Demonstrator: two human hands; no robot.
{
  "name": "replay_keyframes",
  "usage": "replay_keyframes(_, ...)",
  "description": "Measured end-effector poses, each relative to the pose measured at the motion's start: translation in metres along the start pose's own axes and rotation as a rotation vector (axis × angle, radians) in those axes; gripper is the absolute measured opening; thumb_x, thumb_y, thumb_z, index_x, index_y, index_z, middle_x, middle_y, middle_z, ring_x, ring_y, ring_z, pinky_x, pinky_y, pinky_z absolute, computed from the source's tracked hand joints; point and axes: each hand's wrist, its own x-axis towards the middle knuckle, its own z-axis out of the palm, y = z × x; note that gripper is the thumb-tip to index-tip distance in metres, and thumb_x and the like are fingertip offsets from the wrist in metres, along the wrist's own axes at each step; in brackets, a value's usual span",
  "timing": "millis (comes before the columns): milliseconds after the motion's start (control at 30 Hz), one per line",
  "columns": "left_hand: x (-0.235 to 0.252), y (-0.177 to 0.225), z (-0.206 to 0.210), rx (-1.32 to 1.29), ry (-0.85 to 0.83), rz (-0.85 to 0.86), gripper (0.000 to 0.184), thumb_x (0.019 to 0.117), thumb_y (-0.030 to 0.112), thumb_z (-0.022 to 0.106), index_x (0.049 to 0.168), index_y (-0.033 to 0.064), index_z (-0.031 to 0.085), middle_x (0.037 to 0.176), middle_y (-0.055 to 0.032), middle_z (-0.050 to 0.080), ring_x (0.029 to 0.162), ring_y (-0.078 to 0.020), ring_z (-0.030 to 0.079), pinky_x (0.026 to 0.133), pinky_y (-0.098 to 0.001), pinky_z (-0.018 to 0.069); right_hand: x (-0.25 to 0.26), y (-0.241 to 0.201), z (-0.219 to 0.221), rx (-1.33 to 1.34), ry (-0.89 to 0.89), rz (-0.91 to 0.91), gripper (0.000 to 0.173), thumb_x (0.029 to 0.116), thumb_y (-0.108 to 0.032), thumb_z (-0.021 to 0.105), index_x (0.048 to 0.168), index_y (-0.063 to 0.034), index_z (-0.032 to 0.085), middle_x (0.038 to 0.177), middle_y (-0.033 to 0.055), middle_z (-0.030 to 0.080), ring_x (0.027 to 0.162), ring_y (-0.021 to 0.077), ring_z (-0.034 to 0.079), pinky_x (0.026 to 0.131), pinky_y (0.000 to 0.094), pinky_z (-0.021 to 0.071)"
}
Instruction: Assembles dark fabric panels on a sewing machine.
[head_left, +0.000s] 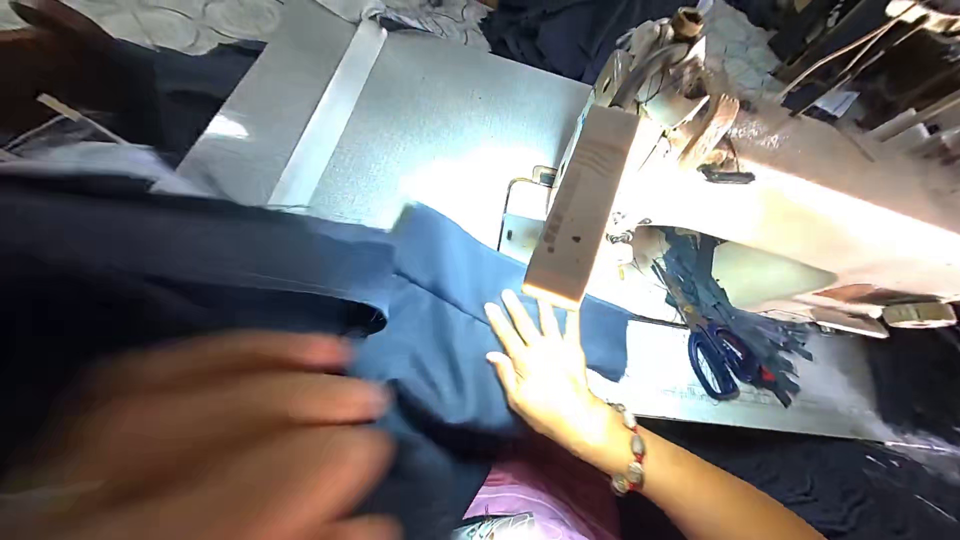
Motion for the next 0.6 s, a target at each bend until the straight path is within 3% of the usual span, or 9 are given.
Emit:
replay_keyframes(67,0.005,-0.027,0.088,0.019,0.084,0.002,0.022,0.109,0.021,0.042,0.096,0.0125,0.058,0.108,-0.0035,0.065,0.116,-0.0125,0.06,0.106,-0.0302,0.0437,0.02,-0.008,-0.008,0.062,-0.15,-0.018,0.052,0.1089,-0.042,0.033,0.158,-0.0274,0.043,0.165,0.0071,0.036,0.153,0.045,0.024,0.112,0.081,0.011)
replay_keyframes(167,0.009,-0.088,0.187,-0.076,0.437,-0.238,0.025,0.0966,0.012,0.05,0.085,-0.0042,0.066,0.082,-0.0145,0.07,0.083,-0.0157,0.067,0.078,-0.0279,0.0519,0.025,0.009,-0.019,0.44,-0.068,-0.096,0.043,0.0998,-0.013,0.056,0.14,-0.0013,0.061,0.154,0.0174,0.05,0.152,0.0407,0.03,0.122,0.0653,0.0118)
replay_keyframes(200,0.013,-0.093,0.202,-0.068,0.467,-0.356,0.026,0.0982,0.011,0.05,0.094,-0.0068,0.068,0.092,-0.0158,0.072,0.093,-0.017,0.068,0.087,-0.0303,0.052,0.024,0.026,-0.01,0.5,0.056,-0.143,0.036,0.0956,-0.007,0.059,0.129,0.0029,0.067,0.143,0.0186,0.061,0.146,0.0378,0.042,0.123,0.0591,0.0223)
replay_keyframes(233,0.016,-0.092,0.209,-0.077,0.435,-0.439,0.03,0.1014,0.01,0.047,0.107,-0.0088,0.07,0.111,-0.0165,0.074,0.117,-0.0203,0.066,0.109,-0.0369,0.0449,0.021,0.042,-0.004,0.461,0.148,-0.185,0.032,0.0926,-0.003,0.061,0.122,0.0035,0.071,0.135,0.0189,0.066,0.14,0.0376,0.05,0.119,0.0575,0.0323)
replay_keyframes(267,0.02,-0.093,0.206,-0.015,0.324,-0.422,0.034,0.0977,0.007,0.045,0.114,-0.0096,0.07,0.122,-0.0187,0.072,0.131,-0.0314,0.06,0.119,-0.0534,0.0308,0.016,0.056,-0.002,0.375,0.22,-0.21,0.029,0.0921,-0.001,0.061,0.118,0.0029,0.073,0.13,0.0191,0.068,0.134,0.0384,0.056,0.114,0.0573,0.0409)
replay_keyframes(300,0.023,-0.094,0.201,0.067,0.199,-0.392,0.039,0.0958,0.01,0.043,0.119,-0.0065,0.07,0.129,-0.0171,0.07,0.139,-0.0392,0.052,0.119,-0.0674,0.0195,0.011,0.068,-0.004,0.271,0.261,-0.201,0.028,0.0952,-0.004,0.059,0.119,0.0015,0.072,0.129,0.0187,0.069,0.129,0.0376,0.061,0.11,0.0557,0.0462)
replay_keyframes(367,0.029,-0.098,0.198,0.186,0.069,-0.376,0.043,0.0953,0.013,0.043,0.123,-0.0019,0.072,0.136,-0.0142,0.067,0.142,-0.0478,0.045,0.113,-0.0799,0.0115,0.004,0.085,-0.009,0.132,0.28,-0.122,0.032,0.0967,-0.005,0.056,0.125,0.0016,0.07,0.132,0.0201,0.067,0.125,0.0379,0.064,0.106,0.0548,0.0491)
replay_keyframes(533,0.046,-0.124,0.201,0.249,-0.059,-0.412,0.049,0.0976,0.025,0.052,0.141,0.0028,0.062,0.152,-0.0138,0.054,0.15,-0.0489,0.031,0.112,-0.0806,0.0021,0.02,0.095,-0.013,0.05,0.286,0.015,0.039,0.0946,-0.002,0.06,0.133,0.0028,0.065,0.13,0.0236,0.066,0.125,0.041,0.062,0.108,0.0581,0.0449)
replay_keyframes(600,0.056,-0.132,0.194,0.252,-0.077,-0.418,0.043,0.0986,0.023,0.051,0.134,0.0024,0.064,0.15,-0.0139,0.056,0.149,-0.0494,0.033,0.111,-0.0813,0.0042,0.033,0.099,-0.015,0.05,0.281,0.04,0.041,0.0942,-0.004,0.063,0.135,0.0013,0.064,0.125,0.023,0.068,0.122,0.0417,0.063,0.109,0.057,0.0445)
